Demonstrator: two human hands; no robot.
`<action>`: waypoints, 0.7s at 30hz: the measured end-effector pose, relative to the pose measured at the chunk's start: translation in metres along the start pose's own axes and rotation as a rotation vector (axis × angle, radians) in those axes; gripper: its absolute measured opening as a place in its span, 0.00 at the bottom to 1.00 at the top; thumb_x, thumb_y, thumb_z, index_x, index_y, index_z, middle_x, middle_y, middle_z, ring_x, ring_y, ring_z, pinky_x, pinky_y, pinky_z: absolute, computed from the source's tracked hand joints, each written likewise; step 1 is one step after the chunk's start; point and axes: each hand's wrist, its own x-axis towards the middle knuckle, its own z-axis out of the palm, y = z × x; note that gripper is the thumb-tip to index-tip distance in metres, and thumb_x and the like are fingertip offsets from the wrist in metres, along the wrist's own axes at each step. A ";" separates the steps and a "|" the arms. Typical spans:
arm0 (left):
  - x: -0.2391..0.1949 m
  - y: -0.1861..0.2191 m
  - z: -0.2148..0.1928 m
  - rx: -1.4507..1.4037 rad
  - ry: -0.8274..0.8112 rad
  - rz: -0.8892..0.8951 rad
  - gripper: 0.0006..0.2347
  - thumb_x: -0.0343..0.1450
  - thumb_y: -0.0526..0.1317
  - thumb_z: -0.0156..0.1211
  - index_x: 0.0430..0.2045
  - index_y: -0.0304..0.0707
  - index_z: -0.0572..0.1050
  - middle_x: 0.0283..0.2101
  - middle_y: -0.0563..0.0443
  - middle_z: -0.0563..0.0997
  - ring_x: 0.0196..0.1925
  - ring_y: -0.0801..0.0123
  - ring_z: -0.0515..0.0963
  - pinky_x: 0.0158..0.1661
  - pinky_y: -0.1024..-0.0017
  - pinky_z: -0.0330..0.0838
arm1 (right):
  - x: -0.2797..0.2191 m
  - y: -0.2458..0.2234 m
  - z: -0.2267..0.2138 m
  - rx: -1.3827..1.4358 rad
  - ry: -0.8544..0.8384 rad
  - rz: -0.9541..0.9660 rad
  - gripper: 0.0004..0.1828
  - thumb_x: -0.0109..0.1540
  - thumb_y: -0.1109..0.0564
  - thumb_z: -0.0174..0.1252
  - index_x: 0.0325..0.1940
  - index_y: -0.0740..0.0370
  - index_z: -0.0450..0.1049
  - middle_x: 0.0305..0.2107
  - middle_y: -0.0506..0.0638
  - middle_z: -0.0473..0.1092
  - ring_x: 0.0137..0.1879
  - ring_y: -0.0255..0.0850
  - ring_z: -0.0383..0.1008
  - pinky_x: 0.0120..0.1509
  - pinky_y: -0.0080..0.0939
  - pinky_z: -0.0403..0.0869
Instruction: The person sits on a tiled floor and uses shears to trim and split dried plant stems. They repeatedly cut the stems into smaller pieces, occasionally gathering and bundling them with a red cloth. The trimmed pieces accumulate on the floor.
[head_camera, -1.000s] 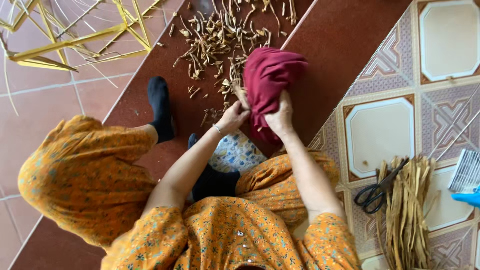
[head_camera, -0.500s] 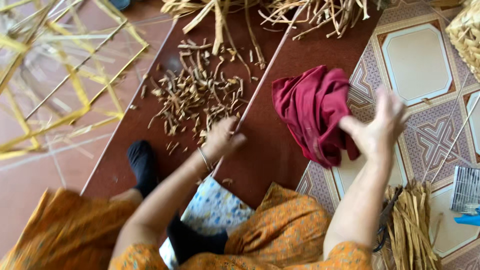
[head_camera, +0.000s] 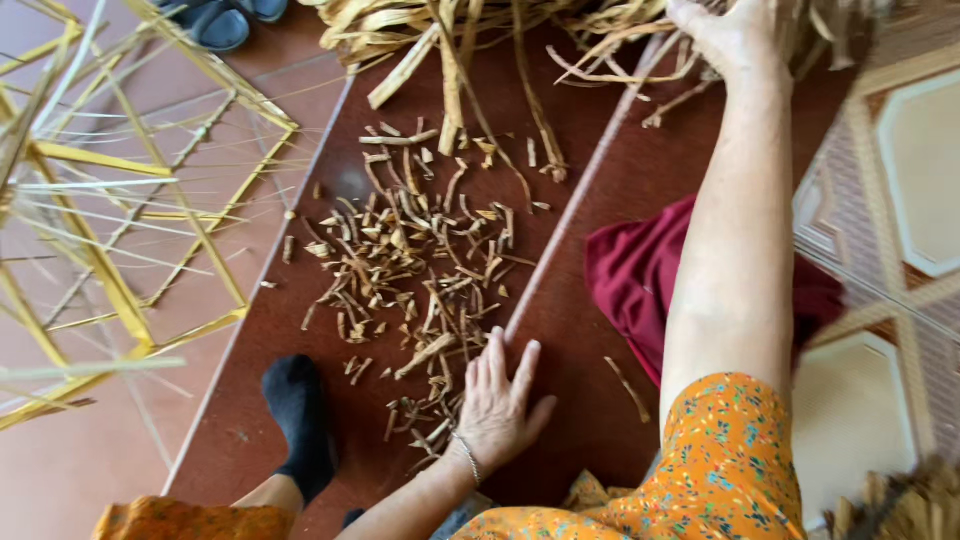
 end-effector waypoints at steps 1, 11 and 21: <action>-0.002 -0.001 -0.003 -0.001 -0.008 -0.003 0.39 0.67 0.52 0.67 0.71 0.39 0.54 0.69 0.15 0.52 0.67 0.29 0.61 0.61 0.42 0.57 | 0.000 -0.005 0.007 0.004 -0.005 -0.010 0.29 0.58 0.47 0.74 0.57 0.65 0.76 0.46 0.59 0.78 0.49 0.54 0.80 0.53 0.52 0.75; 0.003 -0.006 0.010 -0.014 -0.016 -0.025 0.38 0.66 0.53 0.67 0.70 0.40 0.55 0.69 0.18 0.52 0.64 0.31 0.62 0.61 0.46 0.59 | -0.031 -0.169 -0.090 -0.052 0.114 -0.545 0.09 0.60 0.75 0.57 0.41 0.70 0.77 0.31 0.57 0.75 0.38 0.48 0.77 0.40 0.46 0.73; -0.021 -0.050 0.047 -0.303 0.413 -0.040 0.27 0.65 0.34 0.63 0.61 0.33 0.65 0.64 0.33 0.69 0.64 0.40 0.69 0.64 0.53 0.66 | -0.225 -0.210 -0.298 0.322 0.130 -0.294 0.11 0.66 0.74 0.60 0.52 0.74 0.81 0.38 0.55 0.75 0.42 0.42 0.74 0.48 0.38 0.72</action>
